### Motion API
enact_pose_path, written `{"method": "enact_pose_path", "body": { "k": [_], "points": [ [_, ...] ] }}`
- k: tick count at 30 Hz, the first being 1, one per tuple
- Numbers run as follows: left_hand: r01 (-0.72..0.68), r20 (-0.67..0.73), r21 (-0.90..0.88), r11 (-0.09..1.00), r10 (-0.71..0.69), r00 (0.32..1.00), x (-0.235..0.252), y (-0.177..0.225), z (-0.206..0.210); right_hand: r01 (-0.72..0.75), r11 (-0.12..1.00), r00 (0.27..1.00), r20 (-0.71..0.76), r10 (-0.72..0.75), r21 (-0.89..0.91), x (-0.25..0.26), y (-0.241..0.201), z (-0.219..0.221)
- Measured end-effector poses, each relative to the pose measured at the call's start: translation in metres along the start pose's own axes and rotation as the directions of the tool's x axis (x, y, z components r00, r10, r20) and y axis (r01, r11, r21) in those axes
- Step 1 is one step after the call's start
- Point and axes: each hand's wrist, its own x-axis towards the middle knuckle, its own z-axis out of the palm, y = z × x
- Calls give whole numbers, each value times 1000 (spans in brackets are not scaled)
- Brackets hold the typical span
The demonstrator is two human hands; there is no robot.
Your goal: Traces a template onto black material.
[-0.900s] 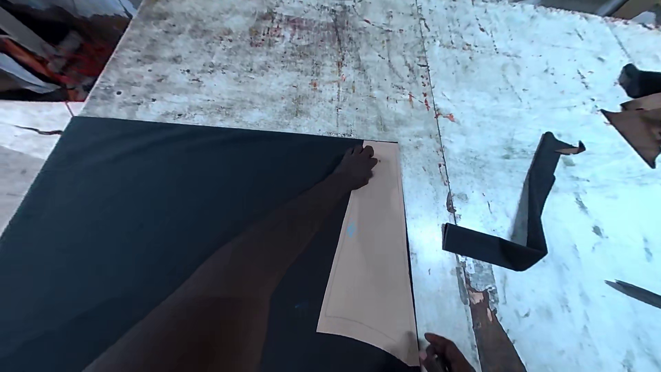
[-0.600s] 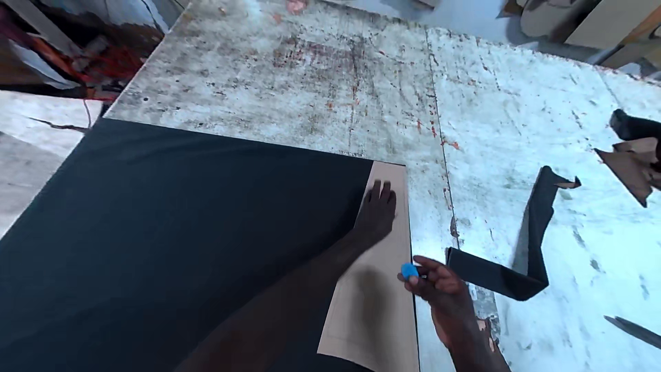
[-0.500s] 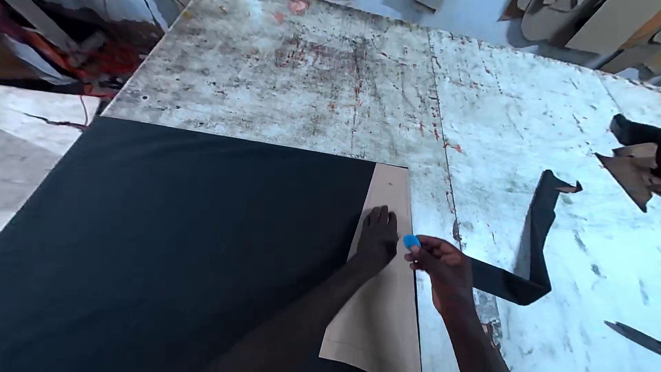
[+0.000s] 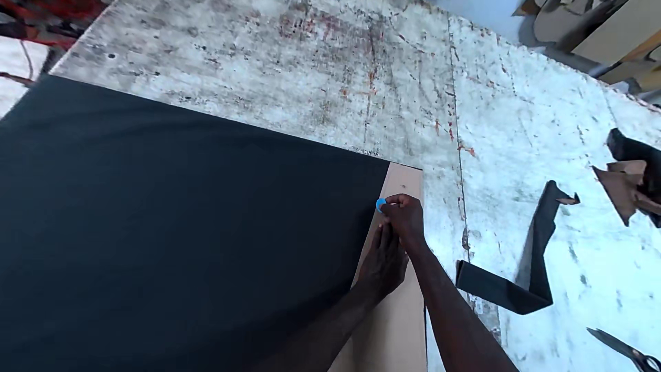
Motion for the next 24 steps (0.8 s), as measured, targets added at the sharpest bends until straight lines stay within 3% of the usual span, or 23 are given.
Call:
{"method": "enact_pose_path", "body": {
  "k": [10, 18, 24],
  "points": [
    [39, 16, -103, 994, -38, 999, 0, 0, -7, -20, 994, 984, -176, 1, -104, 15, -19, 16],
    [45, 25, -52, 998, -43, 999, 3, 0, 5, 30, 974, 965, -249, -87, -223, 85, -35, 10],
    [50, 90, -38, 998, -47, 995, 3, 2, 5, -12, 988, 958, -284, -33, -157, 127, -40, 7]
  ]
}}
